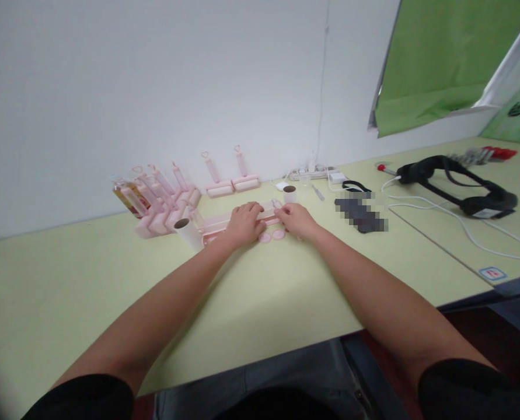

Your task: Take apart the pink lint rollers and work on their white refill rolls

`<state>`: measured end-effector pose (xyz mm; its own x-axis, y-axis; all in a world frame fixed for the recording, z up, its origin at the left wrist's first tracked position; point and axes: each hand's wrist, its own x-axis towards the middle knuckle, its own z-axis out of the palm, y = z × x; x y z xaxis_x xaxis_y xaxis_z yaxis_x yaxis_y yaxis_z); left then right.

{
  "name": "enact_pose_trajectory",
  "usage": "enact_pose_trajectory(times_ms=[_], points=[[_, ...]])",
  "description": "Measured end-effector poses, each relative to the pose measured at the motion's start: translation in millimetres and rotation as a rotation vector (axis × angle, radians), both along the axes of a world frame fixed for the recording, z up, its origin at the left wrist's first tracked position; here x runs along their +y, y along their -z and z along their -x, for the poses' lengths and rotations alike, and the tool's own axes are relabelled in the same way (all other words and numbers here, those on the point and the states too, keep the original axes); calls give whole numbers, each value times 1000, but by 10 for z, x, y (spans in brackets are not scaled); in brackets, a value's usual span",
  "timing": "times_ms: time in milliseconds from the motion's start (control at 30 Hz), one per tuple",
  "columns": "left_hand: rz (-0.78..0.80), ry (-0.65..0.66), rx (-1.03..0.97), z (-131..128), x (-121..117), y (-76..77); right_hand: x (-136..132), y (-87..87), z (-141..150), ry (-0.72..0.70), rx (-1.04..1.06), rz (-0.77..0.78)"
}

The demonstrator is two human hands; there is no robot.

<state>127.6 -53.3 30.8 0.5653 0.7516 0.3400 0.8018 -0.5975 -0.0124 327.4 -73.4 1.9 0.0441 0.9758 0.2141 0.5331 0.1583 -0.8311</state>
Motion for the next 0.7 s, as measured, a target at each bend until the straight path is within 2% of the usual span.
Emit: enact_pose_trajectory(times_ms=[100,200,333,433,500,600,700], points=[[-1,24,-76,154,-64,-76,17,11,-7,25,11,26],[10,-6,-154,308,-228,-131,25,16,-9,43,5,44],[55,27,-209,388,-674,-117,0,-31,-32,85,-33,24],[120,70,-210,362,-1023,-81,-66,-129,-47,122,-8,-68],[183,87,-198,345,-1167,-69,-138,-209,-27,113,57,-122],[145,83,-296,363,-1237,-83,-272,-299,71,-51,186,-87],[7,97,-371,417,-1241,-129,-406,-314,226,-363,206,34]])
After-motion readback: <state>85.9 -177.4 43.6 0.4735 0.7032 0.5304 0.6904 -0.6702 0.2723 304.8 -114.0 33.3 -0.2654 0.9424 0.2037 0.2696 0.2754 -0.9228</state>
